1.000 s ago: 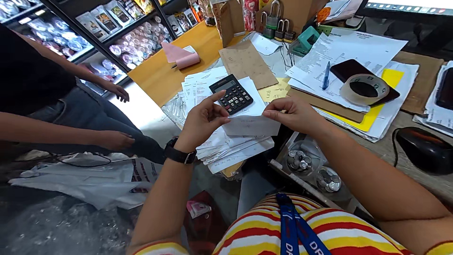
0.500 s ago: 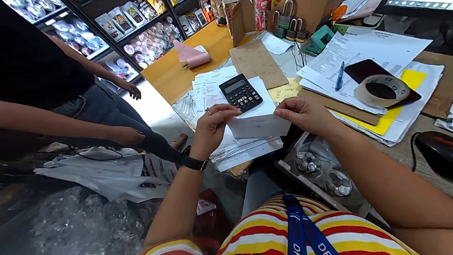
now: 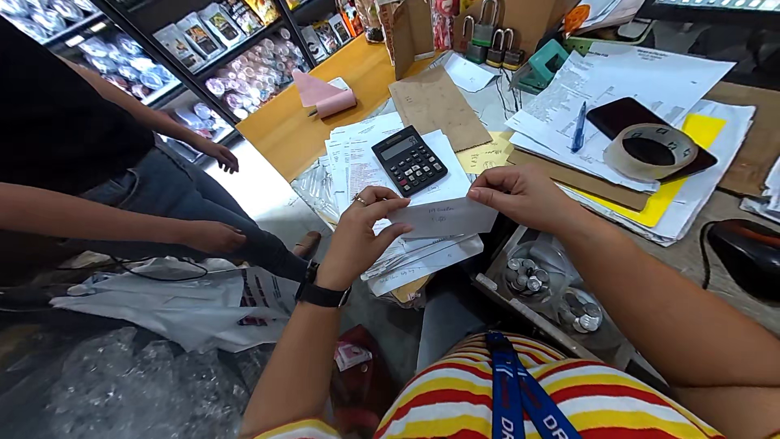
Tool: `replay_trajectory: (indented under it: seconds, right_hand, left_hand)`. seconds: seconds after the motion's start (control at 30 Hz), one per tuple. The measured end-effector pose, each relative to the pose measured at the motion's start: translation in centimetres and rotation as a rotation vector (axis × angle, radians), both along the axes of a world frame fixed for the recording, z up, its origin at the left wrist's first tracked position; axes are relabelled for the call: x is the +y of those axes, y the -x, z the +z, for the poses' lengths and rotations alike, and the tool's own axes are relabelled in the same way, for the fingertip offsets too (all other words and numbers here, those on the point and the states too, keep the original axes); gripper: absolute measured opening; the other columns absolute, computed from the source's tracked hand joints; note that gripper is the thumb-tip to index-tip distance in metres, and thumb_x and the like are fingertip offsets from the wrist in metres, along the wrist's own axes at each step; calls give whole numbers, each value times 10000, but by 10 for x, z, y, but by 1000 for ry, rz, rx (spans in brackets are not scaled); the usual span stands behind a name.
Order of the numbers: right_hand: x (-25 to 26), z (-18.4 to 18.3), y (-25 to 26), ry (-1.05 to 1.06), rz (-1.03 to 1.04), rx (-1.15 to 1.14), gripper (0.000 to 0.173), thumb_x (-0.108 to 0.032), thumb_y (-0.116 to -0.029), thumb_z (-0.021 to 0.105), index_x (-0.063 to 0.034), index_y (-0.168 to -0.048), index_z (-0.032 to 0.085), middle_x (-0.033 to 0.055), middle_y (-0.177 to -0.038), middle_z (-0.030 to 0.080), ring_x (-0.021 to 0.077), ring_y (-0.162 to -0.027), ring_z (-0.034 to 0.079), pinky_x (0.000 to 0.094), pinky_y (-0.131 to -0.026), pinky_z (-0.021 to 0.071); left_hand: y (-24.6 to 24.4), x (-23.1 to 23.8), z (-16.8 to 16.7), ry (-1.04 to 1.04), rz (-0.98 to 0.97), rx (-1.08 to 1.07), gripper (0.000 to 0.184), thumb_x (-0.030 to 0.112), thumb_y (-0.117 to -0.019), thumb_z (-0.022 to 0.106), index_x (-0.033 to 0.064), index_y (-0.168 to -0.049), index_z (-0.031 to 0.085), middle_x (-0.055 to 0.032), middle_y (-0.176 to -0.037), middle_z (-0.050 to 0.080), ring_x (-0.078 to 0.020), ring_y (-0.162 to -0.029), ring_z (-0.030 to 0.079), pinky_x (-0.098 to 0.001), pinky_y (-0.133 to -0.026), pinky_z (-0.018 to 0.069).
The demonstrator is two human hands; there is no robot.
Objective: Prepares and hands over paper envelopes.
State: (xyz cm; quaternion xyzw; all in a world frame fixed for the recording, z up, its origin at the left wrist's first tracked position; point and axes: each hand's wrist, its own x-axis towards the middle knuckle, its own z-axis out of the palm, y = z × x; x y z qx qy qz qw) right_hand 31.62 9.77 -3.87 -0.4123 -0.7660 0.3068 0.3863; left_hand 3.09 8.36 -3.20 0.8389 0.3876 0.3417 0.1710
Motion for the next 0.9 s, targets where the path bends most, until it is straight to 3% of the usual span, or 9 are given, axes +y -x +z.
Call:
replay_trajectory:
  seconds: [0.1, 0.2, 0.33, 0.57, 0.63, 0.7, 0.77, 0.9]
  right_hand:
    - [-2, 4, 1, 36, 7, 1, 188, -152, -1014, 604, -65, -876, 697, -66, -675, 587, -53, -571, 484, 137, -533, 393]
    - [-2, 5, 1, 44, 7, -4, 193, -145, -1016, 603, -60, -870, 696, -65, -661, 574, -48, -558, 469, 141, -521, 379]
    - [-2, 3, -1, 7, -3, -43, 189, -157, -1014, 610, -58, -883, 705, -49, -692, 599, -31, -592, 496, 158, -556, 402]
    - [1, 3, -2, -53, -13, -78, 200, -171, -1008, 616, -61, -870, 710, -38, -710, 614, -22, -618, 509, 171, -580, 407]
    - [2, 4, -2, -52, 9, -78, 204, -168, -1011, 603, -47, -883, 707, -30, -722, 613, -17, -637, 510, 185, -606, 404]
    - [3, 4, -2, -51, 19, -77, 203, -164, -1012, 599, -42, -891, 706, -26, -729, 616, -18, -647, 512, 183, -620, 411]
    - [3, 5, -1, -51, 20, -65, 197, -158, -1008, 607, -40, -885, 706, -27, -723, 618, -23, -643, 515, 175, -617, 416]
    - [2, 6, 0, -41, 21, -74, 204, -163, -1008, 607, -37, -883, 708, -12, -733, 627, 2, -661, 537, 203, -636, 431]
  left_hand:
    - [-8, -4, -1, -76, 104, 5, 140, 13, -879, 730, -30, -1010, 755, -160, -1036, 672, -142, -892, 666, -245, -833, 553]
    - [-11, -7, 0, -121, 171, 61, 92, 32, -911, 698, -8, -966, 761, -143, -944, 705, -166, -820, 673, -290, -778, 555]
    - [-8, -7, -1, -153, 180, 112, 107, 73, -920, 690, -4, -938, 763, -146, -912, 725, -242, -851, 697, -407, -799, 552]
    - [5, -2, -6, -183, 172, 136, 234, 166, -959, 636, 4, -839, 755, -139, -858, 715, -273, -897, 670, -443, -835, 496]
    - [8, -4, 0, -152, 181, 200, 266, 218, -984, 613, 7, -968, 775, -171, -1022, 732, -348, -1036, 669, -548, -904, 482]
    - [0, -8, 10, -160, 208, 261, 433, 333, -990, 618, -5, -1246, 704, -219, -1285, 670, -428, -1228, 606, -649, -1013, 422]
    - [-21, -12, 11, -303, 205, 240, 512, 359, -947, 683, -16, -1296, 667, -215, -1317, 659, -400, -1238, 614, -605, -1042, 430]
    - [-57, -6, -14, -592, 108, 183, 227, 203, -968, 671, 57, -1104, 777, -128, -1083, 754, -292, -1082, 683, -472, -969, 466]
